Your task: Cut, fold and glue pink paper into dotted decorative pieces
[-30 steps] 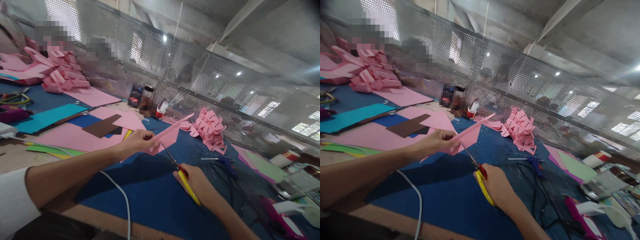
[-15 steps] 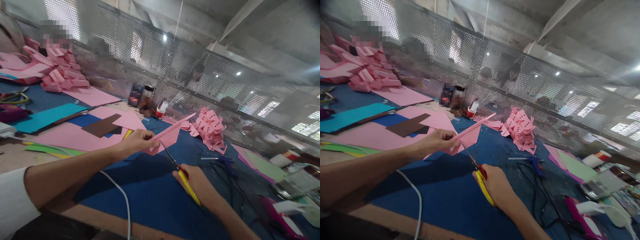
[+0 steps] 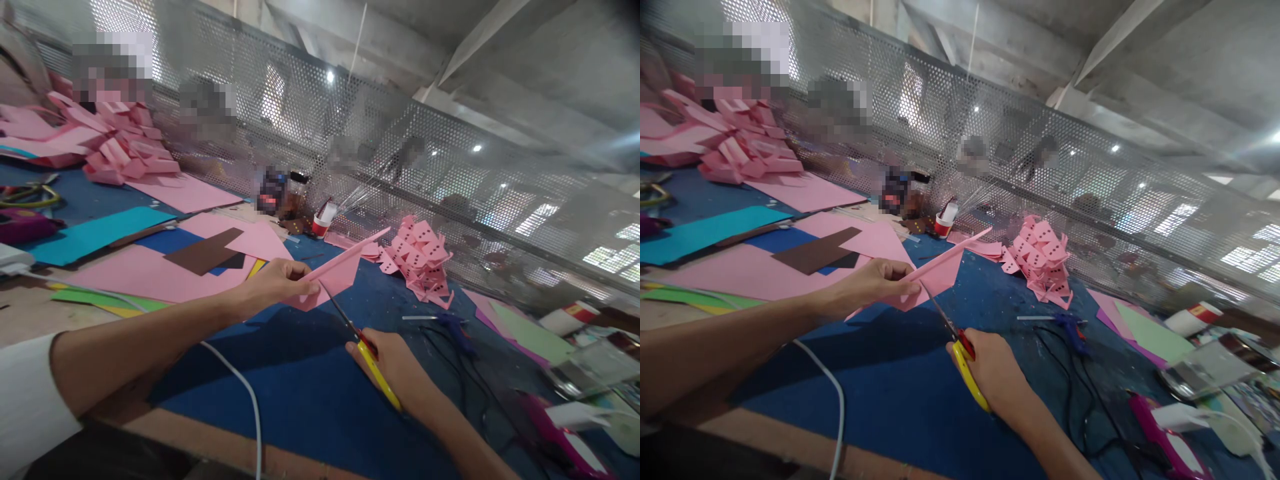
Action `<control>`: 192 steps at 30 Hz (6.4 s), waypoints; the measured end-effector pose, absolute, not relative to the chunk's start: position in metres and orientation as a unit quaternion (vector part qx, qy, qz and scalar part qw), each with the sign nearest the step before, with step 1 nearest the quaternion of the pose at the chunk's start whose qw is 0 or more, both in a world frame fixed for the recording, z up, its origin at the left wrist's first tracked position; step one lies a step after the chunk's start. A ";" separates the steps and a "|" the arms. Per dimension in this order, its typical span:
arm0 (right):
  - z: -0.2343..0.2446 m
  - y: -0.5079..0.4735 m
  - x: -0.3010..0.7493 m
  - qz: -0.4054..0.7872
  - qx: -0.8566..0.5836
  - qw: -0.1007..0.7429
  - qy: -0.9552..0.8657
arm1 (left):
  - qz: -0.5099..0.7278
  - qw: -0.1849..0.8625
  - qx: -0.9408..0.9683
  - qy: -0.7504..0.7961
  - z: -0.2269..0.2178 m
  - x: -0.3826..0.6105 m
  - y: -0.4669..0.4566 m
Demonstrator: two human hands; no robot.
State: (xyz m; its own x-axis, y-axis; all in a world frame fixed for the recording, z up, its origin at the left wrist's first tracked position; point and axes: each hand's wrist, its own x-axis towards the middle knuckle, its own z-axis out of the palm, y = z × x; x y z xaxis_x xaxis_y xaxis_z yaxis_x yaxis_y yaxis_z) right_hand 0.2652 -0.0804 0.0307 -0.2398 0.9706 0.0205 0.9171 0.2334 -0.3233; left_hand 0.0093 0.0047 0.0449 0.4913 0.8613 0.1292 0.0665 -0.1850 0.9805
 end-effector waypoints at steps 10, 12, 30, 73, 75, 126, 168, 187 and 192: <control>0.031 -0.080 0.265 0.129 -0.608 0.111 -0.775 | 0.364 0.543 0.666 0.360 0.048 0.010 0.002; 0.031 -0.080 0.265 0.129 -0.611 0.106 -0.774 | 0.367 0.546 0.663 0.358 0.047 0.010 0.003; 0.064 -0.085 0.312 0.141 -0.604 0.007 -0.785 | 0.388 0.489 0.672 0.399 0.054 0.003 0.011; 0.017 -0.081 0.247 -0.216 -0.405 0.206 -0.864 | 0.186 0.667 0.651 0.310 0.024 0.022 -0.009; 0.018 -0.082 0.247 -0.218 -0.398 0.195 -0.870 | 0.187 0.653 0.666 0.308 0.024 0.023 -0.010; 0.007 -0.078 0.243 0.084 -0.554 0.231 -0.796 | 0.229 0.005 0.962 0.151 0.000 0.019 -0.025; 0.008 -0.076 0.241 0.090 -0.564 0.244 -0.783 | 0.237 -0.043 0.962 0.128 0.000 0.021 -0.027; 0.004 -0.074 0.241 0.077 -0.571 0.246 -0.780 | 0.231 -0.032 0.964 0.127 0.003 0.020 -0.028; 0.004 -0.074 0.241 0.077 -0.570 0.246 -0.780 | 0.233 -0.023 0.965 0.122 0.002 0.021 -0.027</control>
